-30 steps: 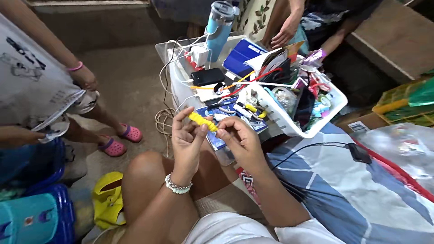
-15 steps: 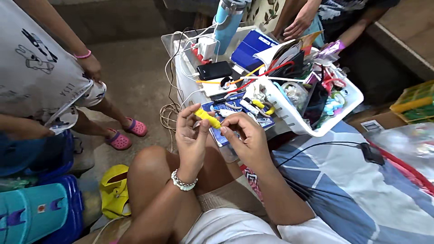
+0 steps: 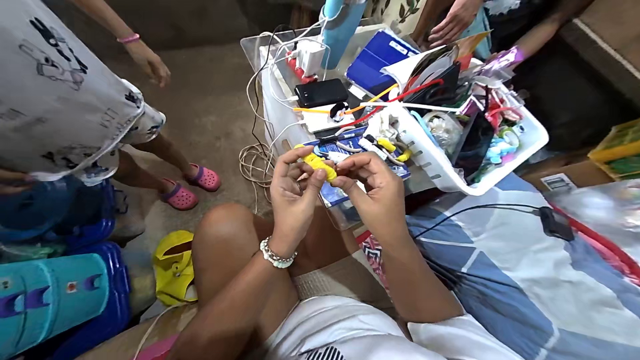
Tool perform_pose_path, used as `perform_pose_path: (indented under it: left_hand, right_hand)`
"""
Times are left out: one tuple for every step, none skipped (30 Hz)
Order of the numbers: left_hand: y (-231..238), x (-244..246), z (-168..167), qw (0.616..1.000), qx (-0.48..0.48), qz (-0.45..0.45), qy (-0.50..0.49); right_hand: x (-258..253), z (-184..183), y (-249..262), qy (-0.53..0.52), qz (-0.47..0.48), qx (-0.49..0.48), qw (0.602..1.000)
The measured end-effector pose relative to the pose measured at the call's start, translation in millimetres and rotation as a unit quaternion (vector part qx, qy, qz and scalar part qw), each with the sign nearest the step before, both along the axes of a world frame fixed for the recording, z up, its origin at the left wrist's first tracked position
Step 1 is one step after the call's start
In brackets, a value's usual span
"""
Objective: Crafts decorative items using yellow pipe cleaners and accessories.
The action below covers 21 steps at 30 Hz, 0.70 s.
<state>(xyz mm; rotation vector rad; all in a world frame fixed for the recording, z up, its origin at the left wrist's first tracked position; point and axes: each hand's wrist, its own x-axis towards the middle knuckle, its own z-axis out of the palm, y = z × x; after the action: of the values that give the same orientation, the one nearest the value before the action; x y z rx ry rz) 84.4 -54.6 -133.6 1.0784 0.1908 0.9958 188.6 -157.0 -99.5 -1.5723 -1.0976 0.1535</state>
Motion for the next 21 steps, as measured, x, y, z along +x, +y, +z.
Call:
perform_pose_path:
  left_hand:
    - [-1, 1, -1, 1.000, 0.010, 0.001, 0.008]
    - [-4, 4, -1, 1.000, 0.022, 0.010, 0.012]
    - [-8, 6, 0, 0.998, 0.042, 0.031, 0.018]
    - [-11, 8, 2, 0.996, 0.064, 0.051, 0.023]
    - [-14, 9, 5, 0.994, 0.082, 0.059, 0.032]
    - [-16, 6, 9, 0.992, 0.103, 0.057, 0.044]
    - [-18, -3, 12, 0.987, 0.135, 0.059, 0.065]
    - [-22, -16, 13, 0.977, 0.178, 0.075, 0.095]
    - [-28, -33, 11, 0.958, 0.229, 0.113, 0.130]
    - [-37, -53, 5, 0.936, 0.276, 0.156, 0.150]
    - [-46, -75, -1, 0.912, 0.321, 0.201, 0.157]
    - [-56, -99, -9, 0.882, 0.365, 0.245, 0.168]
    - [-66, -125, -17, 0.849, 0.399, 0.285, 0.198]
    - [-77, -153, -23, 0.812, 0.416, 0.327, 0.246]
    - [-88, -183, -27, 0.773, 0.418, 0.358, 0.315]
    - [-98, -215, -29, 0.737, 0.413, 0.368, 0.388]
    - [-107, -247, -30, 0.708, 0.392, 0.362, 0.463]
    - [-116, -277, -31, 0.679, 0.355, 0.355, 0.535]
    - [-126, -307, -31, 0.655, 0.311, 0.333, 0.602]
    - [-137, -336, -30, 0.628, 0.268, 0.288, 0.671]
    - [-148, -366, -28, 0.605, 0.229, 0.242, 0.723]
  right_hand:
    - [2, -2, -3, -0.011, 0.000, 0.001, 1.000]
    - [4, -3, -7, -0.024, 0.003, 0.001, 1.000]
    - [7, -4, -9, -0.040, 0.011, 0.004, 0.999]
    - [8, -4, -11, -0.055, 0.027, 0.009, 0.998]
    - [10, -2, -13, -0.067, 0.052, 0.015, 0.996]
    - [9, 0, -15, -0.071, 0.080, 0.024, 0.994]
    - [8, 3, -17, -0.072, 0.106, 0.031, 0.991]
    - [6, 6, -20, -0.070, 0.131, 0.032, 0.988]
    - [3, 9, -22, -0.063, 0.157, 0.033, 0.985]
    - [0, 10, -23, -0.049, 0.184, 0.032, 0.981]
    - [-3, 9, -22, -0.031, 0.206, 0.035, 0.977]
    - [-8, 7, -23, -0.011, 0.229, 0.036, 0.973]
    - [-14, 5, -24, 0.015, 0.250, 0.035, 0.967]
    - [-21, 4, -24, 0.043, 0.270, 0.033, 0.961]
    - [-28, 3, -24, 0.073, 0.294, 0.032, 0.953]
    - [-36, 2, -23, 0.097, 0.321, 0.029, 0.942]
    - [-45, 1, -22, 0.119, 0.355, 0.029, 0.927]
    - [-54, 1, -21, 0.137, 0.390, 0.025, 0.910]
    - [-64, 2, -22, 0.149, 0.419, 0.021, 0.896]
    - [-72, 2, -25, 0.152, 0.445, 0.015, 0.882]
    - [-79, 0, -26, 0.148, 0.469, 0.012, 0.870]
